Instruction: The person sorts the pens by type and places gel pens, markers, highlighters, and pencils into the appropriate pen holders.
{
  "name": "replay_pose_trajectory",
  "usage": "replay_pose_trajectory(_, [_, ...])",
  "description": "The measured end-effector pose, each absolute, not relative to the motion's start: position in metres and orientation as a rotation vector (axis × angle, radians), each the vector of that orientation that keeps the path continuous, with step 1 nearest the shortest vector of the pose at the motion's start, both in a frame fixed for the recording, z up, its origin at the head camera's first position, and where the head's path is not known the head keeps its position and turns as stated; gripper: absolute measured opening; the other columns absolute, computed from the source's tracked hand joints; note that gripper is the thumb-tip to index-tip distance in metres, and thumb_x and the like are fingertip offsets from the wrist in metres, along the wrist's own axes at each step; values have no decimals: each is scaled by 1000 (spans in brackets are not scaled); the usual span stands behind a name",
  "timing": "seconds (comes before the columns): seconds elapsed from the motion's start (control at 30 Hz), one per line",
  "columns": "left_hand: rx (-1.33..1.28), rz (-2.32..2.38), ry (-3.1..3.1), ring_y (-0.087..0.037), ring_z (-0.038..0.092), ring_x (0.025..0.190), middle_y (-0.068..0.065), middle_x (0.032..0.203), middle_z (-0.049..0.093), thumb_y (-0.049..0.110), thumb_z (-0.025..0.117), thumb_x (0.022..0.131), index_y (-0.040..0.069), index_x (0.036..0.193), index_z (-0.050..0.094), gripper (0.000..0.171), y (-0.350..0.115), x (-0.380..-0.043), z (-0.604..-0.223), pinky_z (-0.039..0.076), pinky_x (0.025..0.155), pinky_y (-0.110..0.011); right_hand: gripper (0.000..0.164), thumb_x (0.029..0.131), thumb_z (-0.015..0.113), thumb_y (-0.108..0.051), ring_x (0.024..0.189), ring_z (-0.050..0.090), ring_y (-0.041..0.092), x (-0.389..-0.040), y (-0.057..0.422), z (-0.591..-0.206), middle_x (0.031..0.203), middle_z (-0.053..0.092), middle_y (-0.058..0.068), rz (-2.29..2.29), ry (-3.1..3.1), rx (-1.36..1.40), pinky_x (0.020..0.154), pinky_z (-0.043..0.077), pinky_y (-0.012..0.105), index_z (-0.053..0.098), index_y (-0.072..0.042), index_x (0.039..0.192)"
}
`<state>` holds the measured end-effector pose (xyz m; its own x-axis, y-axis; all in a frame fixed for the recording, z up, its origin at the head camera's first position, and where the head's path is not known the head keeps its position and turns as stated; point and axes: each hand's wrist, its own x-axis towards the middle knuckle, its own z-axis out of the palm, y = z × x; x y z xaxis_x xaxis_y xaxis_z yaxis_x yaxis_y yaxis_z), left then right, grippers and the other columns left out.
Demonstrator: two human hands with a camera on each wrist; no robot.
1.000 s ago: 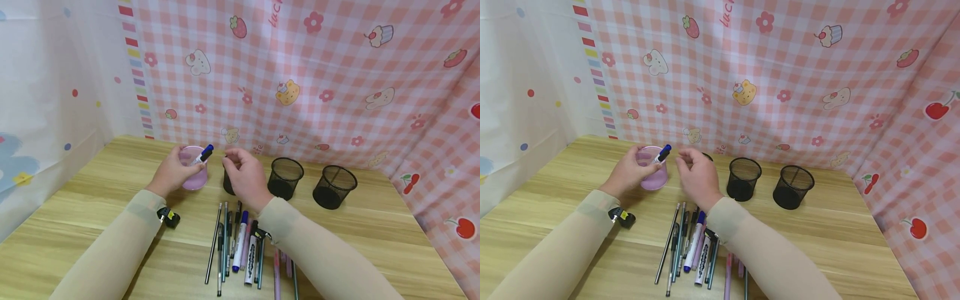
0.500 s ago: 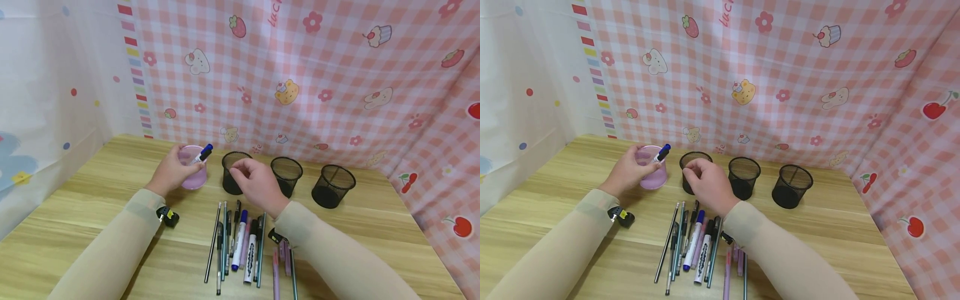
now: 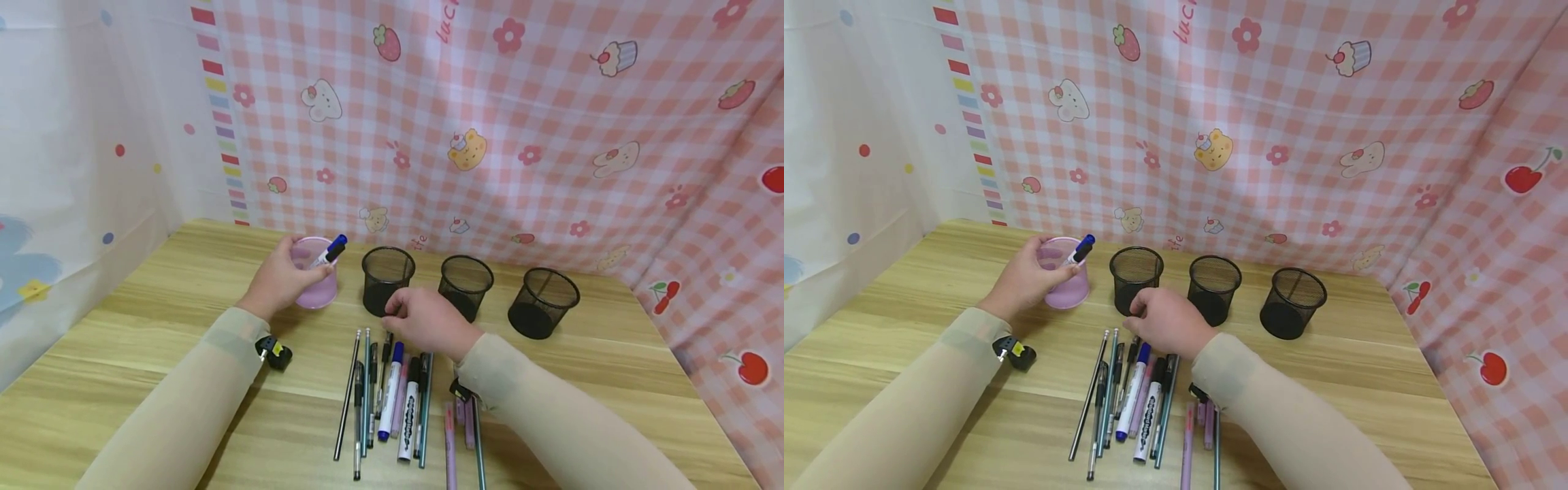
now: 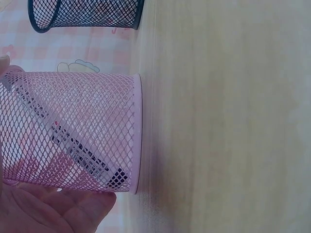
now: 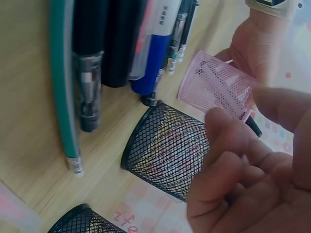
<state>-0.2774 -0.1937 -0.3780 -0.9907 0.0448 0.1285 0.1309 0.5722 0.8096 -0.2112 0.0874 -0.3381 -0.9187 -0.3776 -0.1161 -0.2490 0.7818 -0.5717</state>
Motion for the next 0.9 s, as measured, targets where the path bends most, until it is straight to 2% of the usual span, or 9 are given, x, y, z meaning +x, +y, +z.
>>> replay_pose_trajectory(0.17, [-152,-1401,-2705,-44,58,135,-27,154,50,54,80,88,7,161,31,99,-194,-278,-377,52,107,-60,22,97,77,-30,62,63,14,-212,90,-343,80,73,0,-687,2718,-491,64,53,32,72,-13,111])
replay_pose_trajectory(0.23, [-153,-1395,-2708,-44,58,134,-27,154,50,55,80,88,7,161,31,99,-194,-278,-377,52,107,-60,24,96,78,-32,62,62,14,-212,91,-345,76,72,-1,-633,2718,-495,63,52,32,71,-14,109])
replay_pose_trajectory(0.37, [-148,-1381,-2710,-45,57,134,-26,153,50,57,80,88,7,160,31,101,-194,-279,-379,52,107,-61,28,92,82,-34,67,59,14,-212,91,-349,79,68,-5,-533,2729,-529,66,50,32,70,-14,106])
replay_pose_trajectory(0.5, [-143,-1376,-2706,-44,58,134,-26,152,51,58,80,87,7,160,33,101,-195,-280,-381,52,106,-61,28,90,84,-35,70,58,15,-213,92,-353,86,68,-4,-473,2732,-543,67,50,33,69,-15,102])
replay_pose_trajectory(0.67, [-146,-1392,-2695,-44,59,133,-25,152,52,59,81,85,8,159,34,101,-195,-283,-383,53,105,-59,27,90,84,-36,76,59,16,-214,91,-355,92,68,-4,-437,2732,-521,71,51,33,69,-17,100])
replay_pose_trajectory(0.9, [-153,-1388,-2695,-44,59,133,-25,151,52,59,81,86,8,159,34,100,-195,-283,-383,54,105,-59,28,90,84,-37,77,60,15,-213,91,-357,93,69,-4,-430,2713,-514,71,52,34,69,-16,102])
